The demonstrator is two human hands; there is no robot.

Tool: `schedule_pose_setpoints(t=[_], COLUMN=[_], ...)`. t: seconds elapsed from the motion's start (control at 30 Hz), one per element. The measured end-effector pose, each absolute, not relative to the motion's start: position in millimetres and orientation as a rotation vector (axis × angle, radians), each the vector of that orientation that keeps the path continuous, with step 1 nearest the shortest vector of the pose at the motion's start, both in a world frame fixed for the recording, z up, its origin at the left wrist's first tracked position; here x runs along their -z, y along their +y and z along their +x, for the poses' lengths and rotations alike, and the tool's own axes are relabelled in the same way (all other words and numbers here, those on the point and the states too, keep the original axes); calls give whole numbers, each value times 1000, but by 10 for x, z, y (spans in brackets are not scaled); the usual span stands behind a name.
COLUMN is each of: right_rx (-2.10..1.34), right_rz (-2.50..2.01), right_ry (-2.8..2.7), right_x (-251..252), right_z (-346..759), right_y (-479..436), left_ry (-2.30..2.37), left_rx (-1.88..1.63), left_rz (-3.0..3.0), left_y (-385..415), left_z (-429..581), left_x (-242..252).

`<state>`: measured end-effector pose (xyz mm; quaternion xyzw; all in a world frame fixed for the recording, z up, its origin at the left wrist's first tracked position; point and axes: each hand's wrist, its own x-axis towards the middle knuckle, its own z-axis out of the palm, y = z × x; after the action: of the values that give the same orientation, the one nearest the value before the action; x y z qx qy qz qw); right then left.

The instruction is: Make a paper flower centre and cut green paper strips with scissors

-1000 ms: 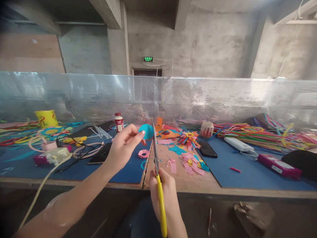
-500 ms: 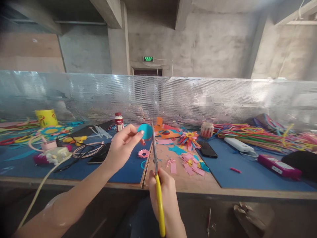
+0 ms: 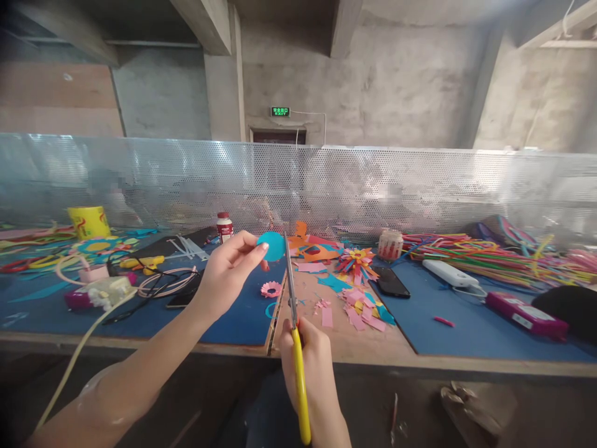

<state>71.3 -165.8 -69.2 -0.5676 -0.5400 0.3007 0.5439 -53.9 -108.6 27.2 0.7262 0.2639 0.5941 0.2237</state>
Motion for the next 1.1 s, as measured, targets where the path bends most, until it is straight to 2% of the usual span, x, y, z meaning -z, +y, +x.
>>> schedule_pose_setpoints(t=[0.5,0.8,1.1], right_rx=[-638,-833,-872], right_rz=[-1405,-1302,-1303], right_ry=[-1275,-1304,-1326], right_x=[723,751,711], right_z=[804,889,820], right_y=[-1657,-1727,-1714], left_ry=[747,678,658], left_rx=[-1541,-1596,-1750], left_rz=[1767,1680,1586], left_y=[-957,-1024,-999], left_z=[-372,-339,-412], left_x=[154,86,58])
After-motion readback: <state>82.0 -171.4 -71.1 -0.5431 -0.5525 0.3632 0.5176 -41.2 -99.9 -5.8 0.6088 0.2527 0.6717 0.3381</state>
